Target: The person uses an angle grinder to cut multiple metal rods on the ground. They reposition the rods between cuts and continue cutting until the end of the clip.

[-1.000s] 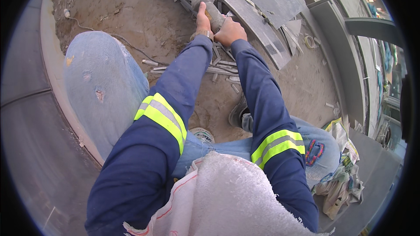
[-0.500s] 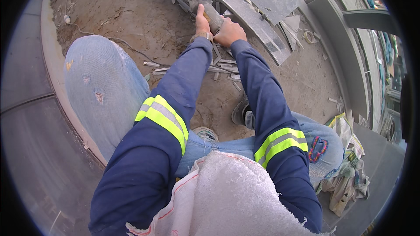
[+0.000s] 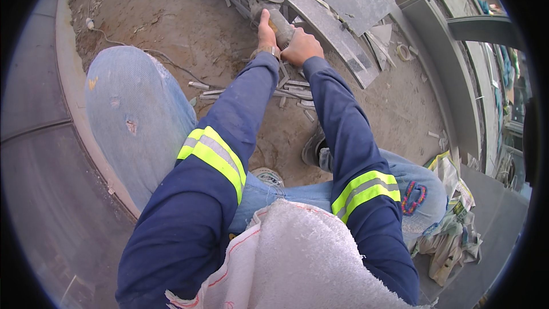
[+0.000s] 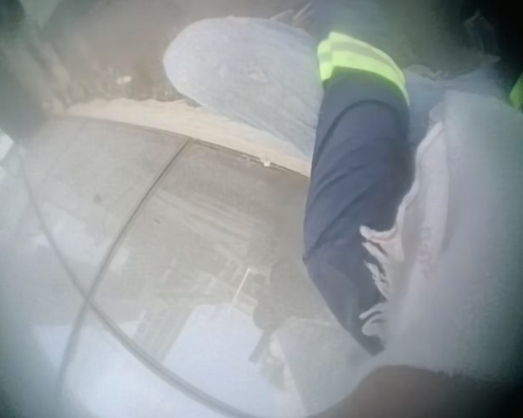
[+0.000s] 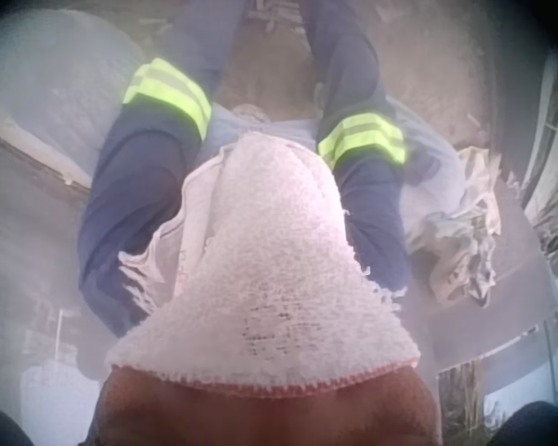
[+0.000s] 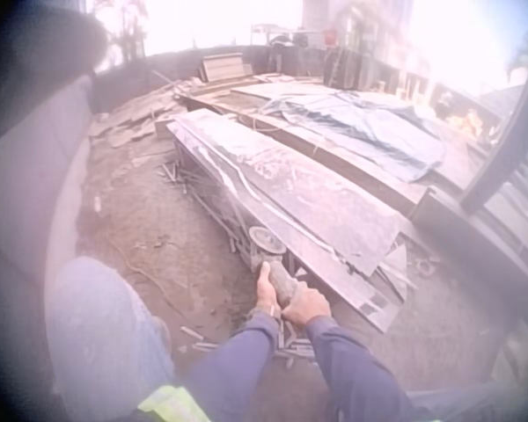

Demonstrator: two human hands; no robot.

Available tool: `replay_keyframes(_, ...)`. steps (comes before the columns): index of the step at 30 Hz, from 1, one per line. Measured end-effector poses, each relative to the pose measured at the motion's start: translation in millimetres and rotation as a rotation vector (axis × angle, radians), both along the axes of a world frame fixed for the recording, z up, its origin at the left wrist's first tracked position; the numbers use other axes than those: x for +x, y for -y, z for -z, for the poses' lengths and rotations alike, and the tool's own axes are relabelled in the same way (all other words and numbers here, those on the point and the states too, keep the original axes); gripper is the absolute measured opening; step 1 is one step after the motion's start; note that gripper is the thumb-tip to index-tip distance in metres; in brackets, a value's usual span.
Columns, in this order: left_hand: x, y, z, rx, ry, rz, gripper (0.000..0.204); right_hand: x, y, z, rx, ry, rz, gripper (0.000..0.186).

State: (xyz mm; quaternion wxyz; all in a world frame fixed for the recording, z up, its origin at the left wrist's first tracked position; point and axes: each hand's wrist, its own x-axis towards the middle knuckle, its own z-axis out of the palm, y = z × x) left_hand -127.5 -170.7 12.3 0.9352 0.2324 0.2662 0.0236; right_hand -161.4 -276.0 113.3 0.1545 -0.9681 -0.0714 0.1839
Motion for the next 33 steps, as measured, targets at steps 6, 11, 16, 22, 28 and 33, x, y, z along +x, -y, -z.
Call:
replay_keyframes(6,6.6,-6.4,1.7,0.006,0.029,-0.022,0.055,6.4,-5.8,2.7,0.014,0.029,-0.012,0.081)
replay_keyframes(11,8.7,-5.9,-1.8,0.005,0.03,-0.01,0.055,13.6,-7.4,8.1,-0.001,0.02,-0.006,0.082)
replay_keyframes(16,7.0,-5.0,0.4,-0.003,0.016,-0.015,0.055,10.3,-4.9,7.3,0.003,0.013,-0.006,0.082)
replay_keyframes(22,0.2,1.2,-4.0,-0.018,-0.013,-0.002,0.055,6.0,0.7,1.8,-0.016,-0.031,-0.004,0.081)
replay_keyframes(28,-4.0,4.7,-8.4,-0.003,-0.007,-0.015,0.053,2.8,1.8,0.3,0.007,-0.015,0.024,0.076)
replay_keyframes(33,-6.8,6.2,-11.1,-0.024,-0.025,-0.008,0.053,1.6,4.0,0.2,0.013,-0.013,0.022,0.075)
